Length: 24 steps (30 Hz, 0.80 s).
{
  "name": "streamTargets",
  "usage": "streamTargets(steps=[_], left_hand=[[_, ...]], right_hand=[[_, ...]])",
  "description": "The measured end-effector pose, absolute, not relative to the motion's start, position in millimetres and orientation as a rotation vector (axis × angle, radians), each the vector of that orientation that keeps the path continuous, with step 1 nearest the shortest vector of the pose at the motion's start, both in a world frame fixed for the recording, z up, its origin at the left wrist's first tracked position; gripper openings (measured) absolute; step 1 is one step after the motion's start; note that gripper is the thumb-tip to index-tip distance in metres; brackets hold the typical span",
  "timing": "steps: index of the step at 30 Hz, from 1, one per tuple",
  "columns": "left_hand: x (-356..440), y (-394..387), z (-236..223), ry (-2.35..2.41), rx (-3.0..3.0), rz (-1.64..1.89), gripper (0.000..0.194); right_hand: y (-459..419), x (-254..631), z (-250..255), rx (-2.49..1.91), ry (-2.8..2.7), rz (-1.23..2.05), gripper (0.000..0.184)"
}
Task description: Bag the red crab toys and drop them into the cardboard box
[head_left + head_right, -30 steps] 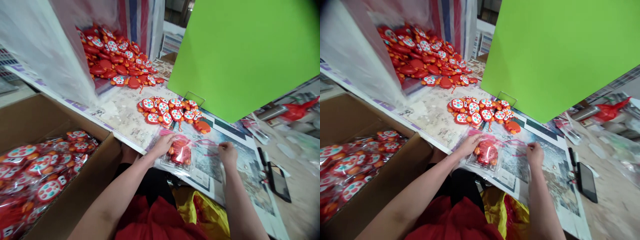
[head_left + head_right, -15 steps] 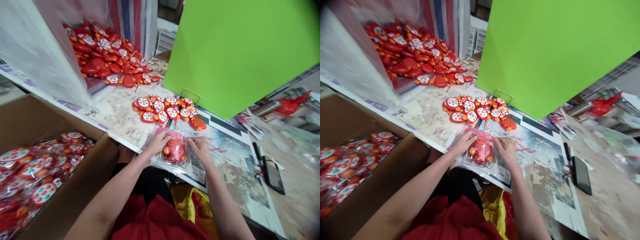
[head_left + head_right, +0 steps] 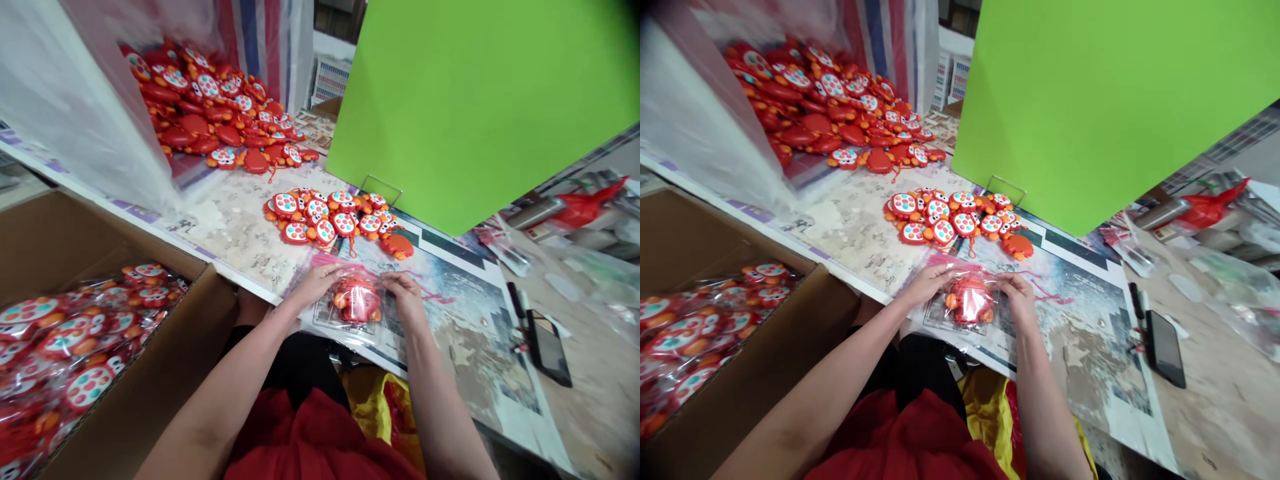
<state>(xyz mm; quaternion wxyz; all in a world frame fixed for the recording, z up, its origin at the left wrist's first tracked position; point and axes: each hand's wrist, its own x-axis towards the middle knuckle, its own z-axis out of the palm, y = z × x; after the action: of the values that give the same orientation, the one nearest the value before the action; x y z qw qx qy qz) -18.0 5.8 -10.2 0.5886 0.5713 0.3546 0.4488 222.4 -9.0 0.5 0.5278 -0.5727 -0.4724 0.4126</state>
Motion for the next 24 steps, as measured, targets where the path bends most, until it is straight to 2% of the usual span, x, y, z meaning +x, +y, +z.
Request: streamTargets(steps=[5,10,16,20,24], left_hand=[[-19.6,3.9,-4.3,0.899,1.247,1.024,0.020],[-21.9,1.9,-0.5,0.896,1.206,1.024,0.017],[-25.3,-1.4,0.6,0.925,1.342,1.054,0.029],[-20.7,0.2,-0.7,0.926,1.323,1.068,0.022],[-15.0,0.2,1.7,0.959,1.236,1.098,0.025]], right_hand=[[-3.8,227.2,-7.8,-1.345,-1.145,0.971,0.004],[-4.0,227.7,-9.6,-1.325,-1.191,0.943,0.004],[-7.0,218.7,-5.0,-1.318,-1.304,0.922,0.017],[-6.8,218.8,-11.0,-1.263,-1.342,1.063,0.027],[-3.9,221.2,-19.1,-1.321,-1.425,1.013,0.028]])
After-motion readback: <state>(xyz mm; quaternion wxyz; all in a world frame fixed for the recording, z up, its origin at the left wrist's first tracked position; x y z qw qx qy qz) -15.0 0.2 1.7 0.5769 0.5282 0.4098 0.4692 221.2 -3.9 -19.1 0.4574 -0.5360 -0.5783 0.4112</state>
